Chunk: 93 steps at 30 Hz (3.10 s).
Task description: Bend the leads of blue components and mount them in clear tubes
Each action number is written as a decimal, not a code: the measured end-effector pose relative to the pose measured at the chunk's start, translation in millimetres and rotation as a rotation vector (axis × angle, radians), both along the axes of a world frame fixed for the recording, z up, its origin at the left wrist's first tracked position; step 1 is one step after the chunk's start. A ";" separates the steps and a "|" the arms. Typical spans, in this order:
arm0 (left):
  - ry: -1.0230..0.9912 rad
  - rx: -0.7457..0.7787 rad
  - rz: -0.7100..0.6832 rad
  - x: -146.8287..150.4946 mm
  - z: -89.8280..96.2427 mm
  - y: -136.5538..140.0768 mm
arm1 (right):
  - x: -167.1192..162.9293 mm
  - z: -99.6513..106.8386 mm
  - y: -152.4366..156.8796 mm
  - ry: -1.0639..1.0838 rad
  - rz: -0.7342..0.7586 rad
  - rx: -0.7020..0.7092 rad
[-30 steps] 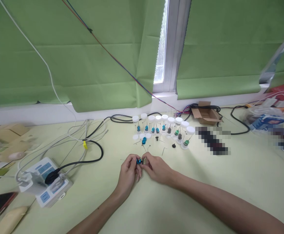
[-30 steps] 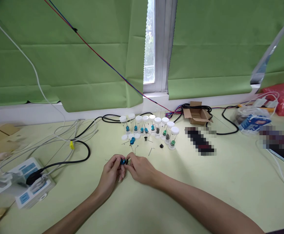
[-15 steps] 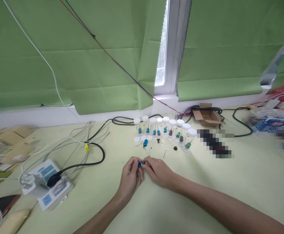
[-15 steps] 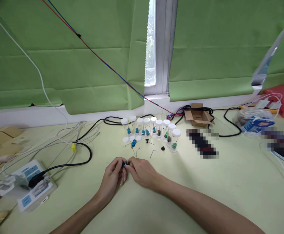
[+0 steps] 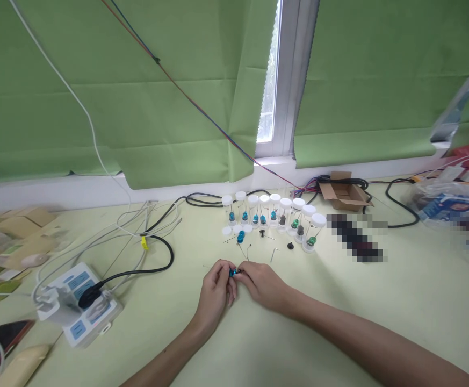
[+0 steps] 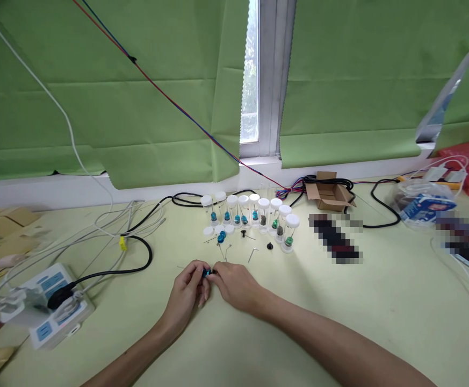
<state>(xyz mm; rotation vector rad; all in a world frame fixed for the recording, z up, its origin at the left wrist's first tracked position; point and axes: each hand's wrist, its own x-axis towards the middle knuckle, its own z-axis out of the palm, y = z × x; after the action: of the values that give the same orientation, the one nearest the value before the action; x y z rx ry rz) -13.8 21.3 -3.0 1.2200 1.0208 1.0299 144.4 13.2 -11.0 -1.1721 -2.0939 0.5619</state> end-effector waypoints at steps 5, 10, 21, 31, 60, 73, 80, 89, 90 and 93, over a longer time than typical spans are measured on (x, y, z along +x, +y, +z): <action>0.001 0.001 0.003 0.4 -0.5 0.5 | -1.9 2.9 -0.2 0.001 0.000 0.026; 0.005 -0.002 0.004 0.9 1.2 0.1 | -0.8 2.3 -2.6 0.059 0.002 -0.040; 0.031 0.003 -0.004 0.5 -0.2 0.2 | -0.9 -1.3 0.2 -0.015 0.015 0.027; 0.016 0.014 0.007 1.3 -2.4 1.3 | -1.2 1.1 -2.4 0.053 0.006 -0.026; 0.031 -0.002 0.014 1.6 0.2 -0.4 | 0.3 -2.6 -1.7 0.076 0.030 -0.037; 0.028 0.008 0.025 1.8 0.1 0.2 | -1.3 1.5 -1.5 0.067 0.009 -0.039; 0.028 0.003 0.021 1.8 1.5 -0.2 | 0.3 -0.3 -1.5 0.076 0.023 -0.054; 0.035 0.001 0.016 0.3 -1.7 0.1 | -2.1 -2.7 2.0 -0.008 0.006 0.026; 0.036 0.003 0.017 0.2 -1.9 0.1 | -2.4 -2.7 2.0 -0.007 0.004 0.027; 0.031 0.010 0.022 0.4 -1.9 0.2 | -2.5 -1.5 1.0 0.021 -0.004 -0.002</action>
<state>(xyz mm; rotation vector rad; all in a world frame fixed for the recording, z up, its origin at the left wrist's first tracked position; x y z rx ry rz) -13.4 21.5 -4.9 1.2389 1.0564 1.0367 141.9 14.2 -12.5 -1.1668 -2.0732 0.5714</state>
